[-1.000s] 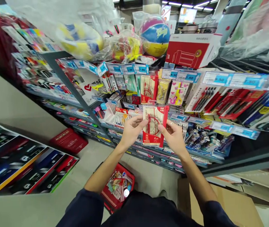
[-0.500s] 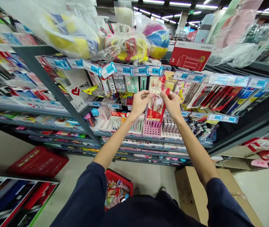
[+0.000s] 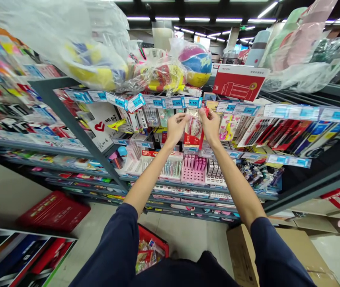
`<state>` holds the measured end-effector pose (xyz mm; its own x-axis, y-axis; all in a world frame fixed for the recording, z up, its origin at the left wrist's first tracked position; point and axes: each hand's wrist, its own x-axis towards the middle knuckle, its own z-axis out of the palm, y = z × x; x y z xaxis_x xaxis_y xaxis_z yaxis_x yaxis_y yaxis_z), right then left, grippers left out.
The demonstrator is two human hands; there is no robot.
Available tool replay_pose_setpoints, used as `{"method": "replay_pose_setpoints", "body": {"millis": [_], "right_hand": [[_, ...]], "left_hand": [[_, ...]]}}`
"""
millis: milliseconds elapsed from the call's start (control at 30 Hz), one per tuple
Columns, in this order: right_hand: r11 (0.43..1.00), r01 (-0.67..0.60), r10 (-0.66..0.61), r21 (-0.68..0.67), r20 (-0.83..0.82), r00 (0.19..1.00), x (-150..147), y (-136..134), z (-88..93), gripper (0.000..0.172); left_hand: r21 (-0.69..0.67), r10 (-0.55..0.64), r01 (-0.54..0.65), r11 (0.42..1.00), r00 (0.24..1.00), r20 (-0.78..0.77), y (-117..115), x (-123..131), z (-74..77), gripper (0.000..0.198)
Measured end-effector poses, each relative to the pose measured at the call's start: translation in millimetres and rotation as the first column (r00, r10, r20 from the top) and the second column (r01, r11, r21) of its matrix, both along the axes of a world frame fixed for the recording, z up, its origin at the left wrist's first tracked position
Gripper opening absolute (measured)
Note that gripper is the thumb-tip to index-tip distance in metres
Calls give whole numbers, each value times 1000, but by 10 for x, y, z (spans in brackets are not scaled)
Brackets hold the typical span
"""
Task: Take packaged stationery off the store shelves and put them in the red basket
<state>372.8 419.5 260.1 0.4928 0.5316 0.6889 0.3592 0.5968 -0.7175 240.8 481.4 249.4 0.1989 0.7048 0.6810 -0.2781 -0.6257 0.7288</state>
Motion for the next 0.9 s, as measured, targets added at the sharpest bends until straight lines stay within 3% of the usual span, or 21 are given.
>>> {"method": "replay_pose_setpoints", "body": {"millis": [167, 333, 600, 767, 900], "right_hand": [[996, 52, -51, 76, -14, 999, -29, 100, 99, 45], [995, 86, -87, 51, 22, 996, -45, 98, 117, 35], [984, 177, -177, 22, -5, 984, -65, 83, 143, 24], [984, 176, -176, 1, -24, 984, -27, 109, 93, 28], [972, 231, -228, -40, 61, 972, 33, 119, 65, 35]], "left_hand": [[-104, 38, -41, 994, 999, -31, -1, 19, 59, 36], [-215, 6, -21, 976, 998, -69, -13, 12, 106, 38], [-181, -18, 6, 983, 998, -67, 36, 45, 120, 35], [-128, 13, -26, 991, 995, -99, 59, 42, 121, 38], [-102, 65, -82, 991, 986, -155, 75, 30, 93, 38]]}}
